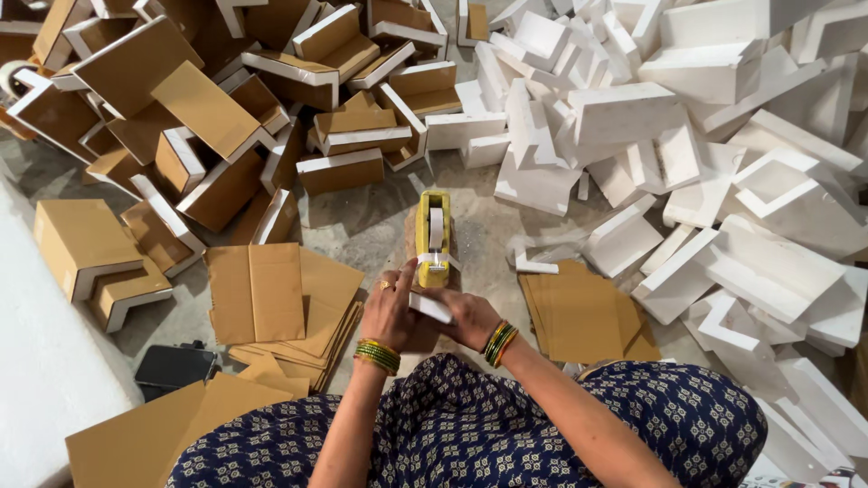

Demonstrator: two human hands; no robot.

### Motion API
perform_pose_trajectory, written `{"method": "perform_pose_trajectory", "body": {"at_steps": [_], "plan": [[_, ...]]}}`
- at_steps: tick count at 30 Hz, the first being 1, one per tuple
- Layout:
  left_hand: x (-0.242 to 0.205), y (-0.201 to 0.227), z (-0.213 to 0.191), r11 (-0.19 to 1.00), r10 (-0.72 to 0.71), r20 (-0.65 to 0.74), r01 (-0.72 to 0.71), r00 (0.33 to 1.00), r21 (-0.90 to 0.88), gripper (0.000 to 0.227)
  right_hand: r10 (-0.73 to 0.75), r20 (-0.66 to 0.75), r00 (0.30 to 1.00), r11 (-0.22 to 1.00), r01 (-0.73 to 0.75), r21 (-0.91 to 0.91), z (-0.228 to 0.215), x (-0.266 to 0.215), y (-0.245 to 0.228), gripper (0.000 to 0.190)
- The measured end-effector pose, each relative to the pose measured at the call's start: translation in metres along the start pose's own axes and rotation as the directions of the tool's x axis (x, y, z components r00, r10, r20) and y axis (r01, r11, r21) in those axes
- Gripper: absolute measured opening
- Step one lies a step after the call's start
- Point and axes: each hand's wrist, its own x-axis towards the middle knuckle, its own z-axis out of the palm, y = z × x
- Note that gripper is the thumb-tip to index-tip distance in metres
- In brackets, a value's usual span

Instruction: The person sits on the floor surrounded by cardboard and white foam pieces. They pick up a flat cardboard sheet and a white foam insert, place the foam onto the cardboard, and use a tape dispenser to secure the foam to the cardboard. The person repeats this process, assembling multiple units.

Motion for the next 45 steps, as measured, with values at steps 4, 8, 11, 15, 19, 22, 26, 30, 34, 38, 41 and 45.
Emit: {"method": "perform_pose_trajectory", "body": {"at_steps": [4,8,11,15,19,22,26,30,34,38,41,45], "plan": [[0.000,0.001,-0.023,0.885,-0.017,0.071,0.048,0.997,-0.463,0.110,0.325,-0.250,0.912,0.908,-0.228,0.351,0.027,-0.020,0.025,0.057],[-0.008,-0.014,-0.003,0.963,-0.041,0.159,0.081,0.986,-0.258,0.076,0.670,-0.086,0.738,0.512,-0.375,0.773,0.035,-0.033,0.026,0.061],[-0.015,-0.029,0.031,0.994,-0.045,0.191,0.063,0.981,-0.088,0.050,0.672,0.100,0.734,0.383,-0.459,0.801,0.037,-0.023,0.031,0.072],[-0.022,-0.039,0.094,0.970,0.081,0.267,-0.137,0.960,0.200,0.027,0.436,-0.073,0.897,0.873,-0.402,0.276,0.053,-0.027,0.047,0.086],[-0.015,-0.041,0.134,0.915,0.142,0.335,-0.253,0.931,0.315,0.040,0.382,-0.061,0.922,0.924,-0.379,0.050,0.091,-0.027,0.089,0.065],[-0.015,-0.040,0.137,0.924,0.111,0.279,-0.202,0.954,0.323,0.057,0.545,0.101,0.832,0.835,-0.549,0.023,0.105,-0.024,0.124,0.048],[-0.014,-0.033,0.132,0.964,0.069,0.055,-0.081,0.996,0.254,0.071,0.513,0.047,0.857,0.855,-0.515,0.062,0.119,-0.017,0.130,0.051],[-0.018,-0.037,0.139,0.974,-0.107,0.210,0.060,0.972,0.221,0.042,0.595,-0.050,0.802,0.798,-0.581,0.161,0.132,-0.011,0.138,0.055],[-0.013,-0.044,0.141,0.974,-0.044,0.167,0.006,0.985,0.226,0.041,0.465,-0.599,0.652,0.850,-0.140,0.507,0.130,0.015,0.153,0.047],[-0.016,-0.041,0.140,0.976,-0.013,0.150,-0.020,0.989,0.216,0.037,0.629,-0.191,0.754,0.641,-0.364,0.676,0.087,0.074,0.156,0.028],[-0.021,-0.042,0.129,0.978,0.003,0.192,-0.043,0.981,0.203,0.036,0.679,-0.219,0.700,0.694,-0.517,0.501,0.071,0.083,0.122,0.029],[-0.027,-0.048,0.123,0.984,-0.032,0.287,-0.020,0.957,0.177,0.035,0.573,-0.229,0.787,0.790,-0.455,0.411,0.053,0.030,0.067,0.024]]}}
